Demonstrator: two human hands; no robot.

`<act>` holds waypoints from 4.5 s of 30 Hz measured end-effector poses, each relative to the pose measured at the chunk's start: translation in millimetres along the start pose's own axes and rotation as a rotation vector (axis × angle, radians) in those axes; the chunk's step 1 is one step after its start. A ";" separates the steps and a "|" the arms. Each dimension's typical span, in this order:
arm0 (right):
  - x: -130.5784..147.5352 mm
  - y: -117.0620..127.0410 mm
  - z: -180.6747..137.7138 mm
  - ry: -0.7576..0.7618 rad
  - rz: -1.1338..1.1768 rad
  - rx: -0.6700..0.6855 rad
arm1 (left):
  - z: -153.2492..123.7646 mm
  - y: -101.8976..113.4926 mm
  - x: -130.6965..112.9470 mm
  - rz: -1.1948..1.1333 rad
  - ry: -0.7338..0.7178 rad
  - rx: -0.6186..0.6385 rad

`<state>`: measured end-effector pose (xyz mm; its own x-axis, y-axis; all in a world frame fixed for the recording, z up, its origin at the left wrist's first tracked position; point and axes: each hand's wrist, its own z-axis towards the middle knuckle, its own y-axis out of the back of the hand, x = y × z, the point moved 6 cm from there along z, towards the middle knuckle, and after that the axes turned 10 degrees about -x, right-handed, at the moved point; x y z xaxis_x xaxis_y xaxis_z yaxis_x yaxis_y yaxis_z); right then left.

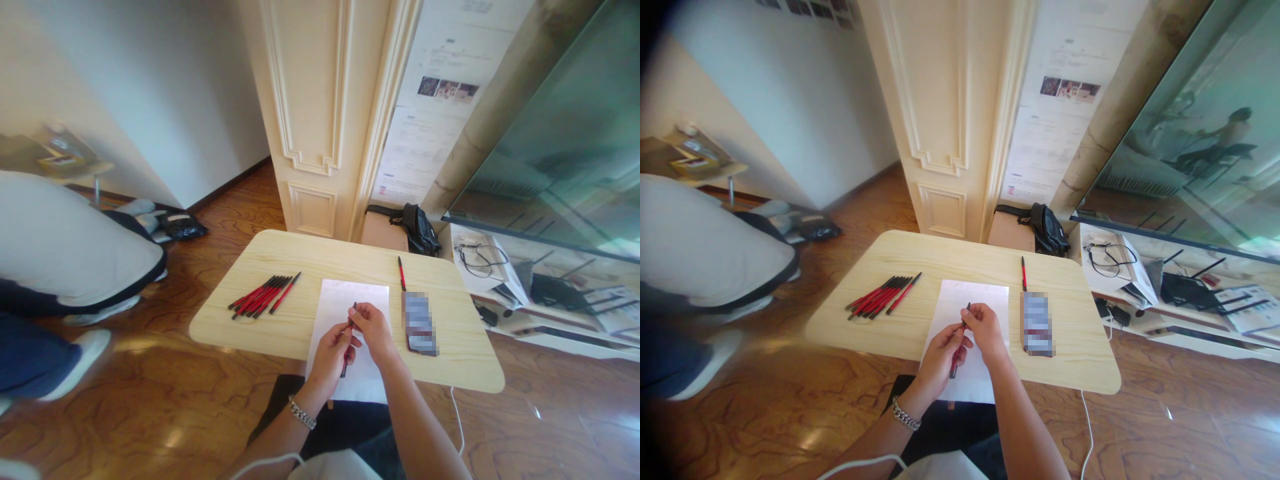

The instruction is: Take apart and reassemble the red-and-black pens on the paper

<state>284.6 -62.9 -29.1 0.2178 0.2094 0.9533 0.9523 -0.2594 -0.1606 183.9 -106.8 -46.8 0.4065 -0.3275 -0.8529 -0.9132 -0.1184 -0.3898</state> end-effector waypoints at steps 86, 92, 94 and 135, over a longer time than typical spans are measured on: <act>10.4 -23.5 44.2 0.329 -1.314 -0.075 | -0.3 28.9 1.5 0.031 0.012 -0.094; 21.5 -11.6 20.0 0.343 -0.925 -0.056 | 1.1 23.5 1.6 0.013 0.027 -0.096; 17.0 -10.9 6.9 0.297 -0.753 0.052 | 1.2 20.5 2.4 0.010 0.031 -0.082; -14.7 -1.7 -13.3 -0.167 -0.028 0.113 | -5.7 2.7 -10.8 0.048 0.110 -0.150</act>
<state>277.0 -78.1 -39.5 0.2143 0.3705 0.9038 0.9744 -0.1456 -0.1713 176.9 -108.9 -36.6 0.3644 -0.4358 -0.8230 -0.9287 -0.2360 -0.2861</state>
